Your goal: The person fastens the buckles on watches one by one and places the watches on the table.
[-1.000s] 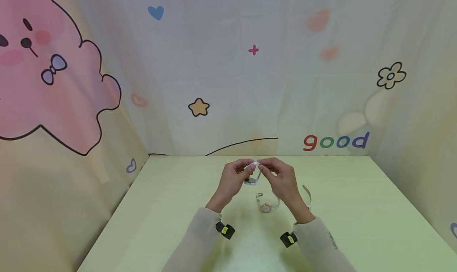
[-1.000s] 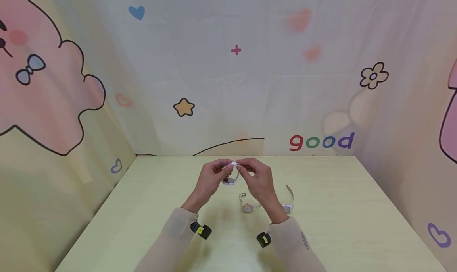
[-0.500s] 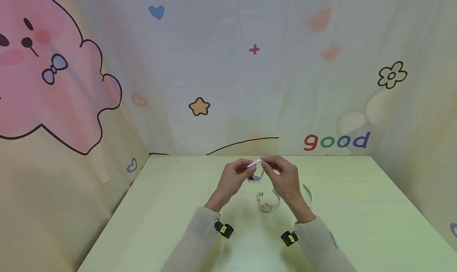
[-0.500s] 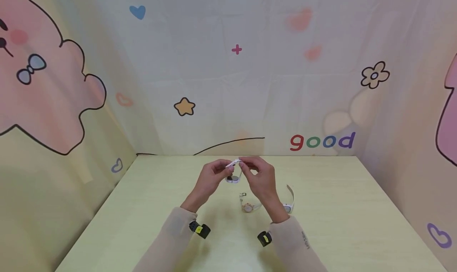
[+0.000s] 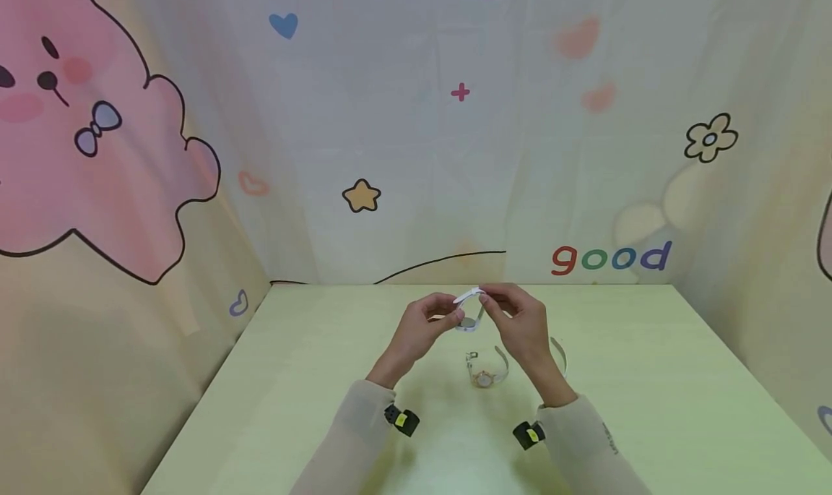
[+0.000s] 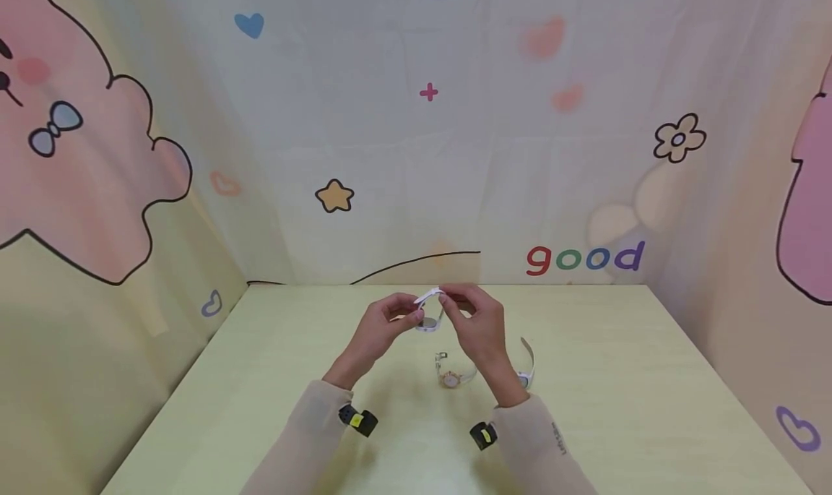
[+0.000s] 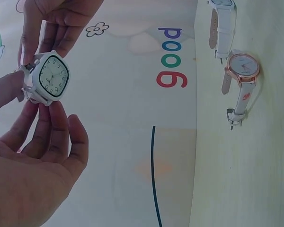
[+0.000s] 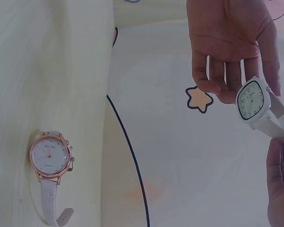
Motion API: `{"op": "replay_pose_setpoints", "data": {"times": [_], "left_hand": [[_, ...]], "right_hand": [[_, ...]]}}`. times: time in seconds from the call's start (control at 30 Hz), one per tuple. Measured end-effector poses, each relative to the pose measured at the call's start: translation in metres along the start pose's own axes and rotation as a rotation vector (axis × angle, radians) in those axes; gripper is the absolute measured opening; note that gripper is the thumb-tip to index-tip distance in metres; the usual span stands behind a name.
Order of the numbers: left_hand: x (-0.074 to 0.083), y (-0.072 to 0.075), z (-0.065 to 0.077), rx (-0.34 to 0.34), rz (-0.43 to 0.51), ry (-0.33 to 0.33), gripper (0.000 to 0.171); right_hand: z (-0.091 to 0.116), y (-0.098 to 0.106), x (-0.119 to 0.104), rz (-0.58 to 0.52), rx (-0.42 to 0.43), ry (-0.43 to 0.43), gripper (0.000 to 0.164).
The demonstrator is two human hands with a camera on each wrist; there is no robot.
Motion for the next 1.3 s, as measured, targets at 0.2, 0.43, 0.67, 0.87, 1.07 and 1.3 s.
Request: {"op": "replay_pose_setpoints", "data": {"times": [0.2, 0.43, 0.67, 0.87, 1.07, 1.3], "left_hand": [[0.001, -0.001, 0.000, -0.003, -0.017, 0.009, 0.032], [0.002, 0.000, -0.001, 0.007, -0.048, 0.004, 0.032], [0.001, 0.006, 0.000, 0.067, -0.001, -0.017, 0.032], [-0.003, 0.007, 0.002, 0.051, -0.034, -0.007, 0.037], [-0.005, 0.008, 0.003, 0.027, -0.069, -0.001, 0.035], [-0.006, 0.007, 0.004, 0.004, -0.091, -0.030, 0.033]], "right_hand": [[0.001, 0.001, 0.000, -0.039, 0.009, -0.026, 0.016], [0.000, 0.000, 0.002, -0.050, -0.012, -0.042, 0.018], [0.000, -0.003, 0.005, -0.062, -0.086, -0.085, 0.021], [0.002, -0.006, 0.004, 0.028, -0.128, -0.088, 0.023], [0.003, -0.009, 0.002, 0.052, -0.179, -0.063, 0.022], [0.003, -0.009, 0.001, 0.067, -0.138, -0.016, 0.013]]}}
Point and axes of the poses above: each hand's wrist, its own z-axis away from the middle knuckle, its own y-axis out of the back of the hand, x = y × z, the point moved 5 cm from there along -z, towards the middle knuckle, and after that the axes turned 5 degrees about -z, right-handed, at the moved point
